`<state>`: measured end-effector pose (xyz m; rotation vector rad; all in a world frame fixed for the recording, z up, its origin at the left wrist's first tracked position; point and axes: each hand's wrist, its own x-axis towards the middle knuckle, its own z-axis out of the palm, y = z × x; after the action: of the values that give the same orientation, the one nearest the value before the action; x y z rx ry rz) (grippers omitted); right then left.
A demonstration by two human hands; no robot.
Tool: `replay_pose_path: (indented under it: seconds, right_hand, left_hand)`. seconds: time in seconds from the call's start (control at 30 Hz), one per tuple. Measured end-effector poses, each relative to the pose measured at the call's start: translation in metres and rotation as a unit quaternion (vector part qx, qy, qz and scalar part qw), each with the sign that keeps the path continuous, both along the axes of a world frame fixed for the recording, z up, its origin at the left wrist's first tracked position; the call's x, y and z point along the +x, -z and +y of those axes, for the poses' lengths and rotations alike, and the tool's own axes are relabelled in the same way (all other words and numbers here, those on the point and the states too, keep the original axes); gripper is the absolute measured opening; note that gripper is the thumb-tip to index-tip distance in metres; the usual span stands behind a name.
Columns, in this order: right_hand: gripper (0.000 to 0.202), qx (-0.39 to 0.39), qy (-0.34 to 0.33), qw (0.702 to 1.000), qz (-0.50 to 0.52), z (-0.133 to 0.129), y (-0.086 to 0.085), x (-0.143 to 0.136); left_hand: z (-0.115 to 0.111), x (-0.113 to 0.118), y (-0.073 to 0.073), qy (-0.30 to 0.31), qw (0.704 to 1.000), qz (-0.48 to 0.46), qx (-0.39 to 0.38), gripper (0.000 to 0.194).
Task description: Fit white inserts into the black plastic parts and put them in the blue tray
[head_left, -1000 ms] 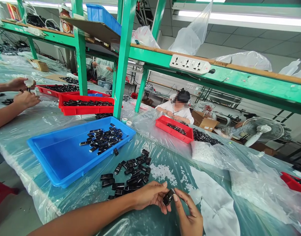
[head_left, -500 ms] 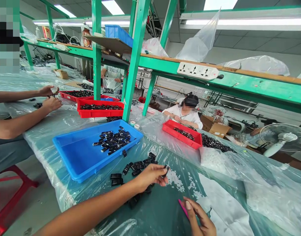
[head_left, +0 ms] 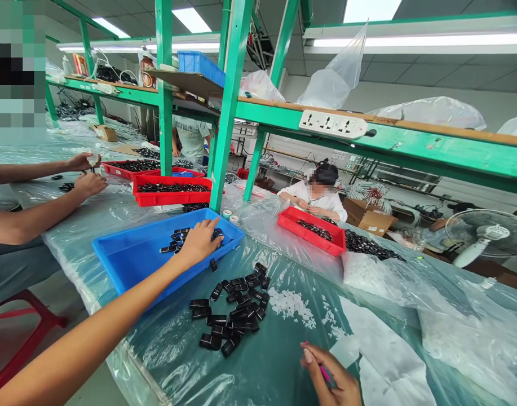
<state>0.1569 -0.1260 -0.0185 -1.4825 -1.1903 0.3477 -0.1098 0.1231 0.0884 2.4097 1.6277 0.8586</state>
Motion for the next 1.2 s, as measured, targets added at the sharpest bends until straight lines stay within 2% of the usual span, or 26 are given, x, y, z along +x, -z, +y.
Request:
replay_pose_path:
  seconds: [0.1, 0.17, 0.23, 0.33, 0.5, 0.63, 0.73, 0.83, 0.93, 1.0, 1.1, 1.13, 1.2]
  right_hand:
    - [0.024, -0.013, -0.002, 1.000, 0.028, 0.000, 0.001, 0.000]
    - [0.025, -0.017, 0.000, 0.999, 0.044, -0.001, 0.003, 0.000]
    - [0.025, -0.016, 0.001, 0.999, 0.041, -0.002, 0.004, 0.001]
    - [0.023, -0.008, -0.004, 1.000, 0.010, -0.004, 0.006, 0.005]
    - [0.020, 0.031, -0.022, 0.998, -0.046, -0.004, 0.009, 0.012]
    - [0.021, 0.059, -0.015, 0.994, -0.086, -0.004, 0.008, 0.011]
    - [0.019, 0.072, -0.007, 0.990, -0.120, -0.005, 0.002, 0.010]
    - [0.018, 0.081, 0.003, 0.985, -0.149, -0.008, -0.007, 0.012]
    - [0.016, 0.106, 0.056, 0.977, -0.177, -0.011, -0.018, 0.016]
    - [0.015, 0.120, 0.111, 0.969, -0.186, -0.014, -0.025, 0.020]
    - [0.022, 0.085, 0.183, 0.962, -0.186, -0.015, -0.037, 0.027]
    - [0.028, 0.065, 0.200, 0.960, -0.186, -0.015, -0.040, 0.030]
    - [0.043, 0.029, 0.229, 0.954, -0.194, -0.014, -0.043, 0.036]
  left_hand:
    - [-0.016, 0.012, 0.020, 0.107, 0.991, 0.074, -0.043, 0.041]
    - [-0.027, 0.025, 0.035, 0.153, 0.981, 0.098, -0.069, 0.035]
    - [-0.035, 0.040, 0.049, 0.172, 0.974, 0.121, -0.089, 0.033]
    - [-0.039, 0.059, 0.065, 0.170, 0.968, 0.151, -0.109, 0.035]
    - [-0.035, 0.074, 0.070, 0.164, 0.966, 0.151, -0.133, 0.044]
    - [-0.036, 0.076, 0.065, 0.187, 0.968, 0.086, -0.147, 0.053]
    - [-0.042, 0.081, 0.063, 0.232, 0.957, 0.011, -0.173, 0.040]
    - [-0.051, 0.091, 0.065, 0.290, 0.926, -0.056, -0.234, 0.029]
    - [-0.063, 0.105, 0.066, 0.329, 0.892, -0.111, -0.290, 0.036]
    - [-0.074, 0.112, 0.065, 0.353, 0.853, -0.175, -0.343, 0.040]
    - [-0.087, 0.119, 0.064, 0.367, 0.760, -0.309, -0.439, 0.039]
    - [-0.091, 0.122, 0.064, 0.363, 0.740, -0.342, -0.452, 0.037]
    - [-0.096, 0.126, 0.066, 0.362, 0.737, -0.370, -0.434, 0.037]
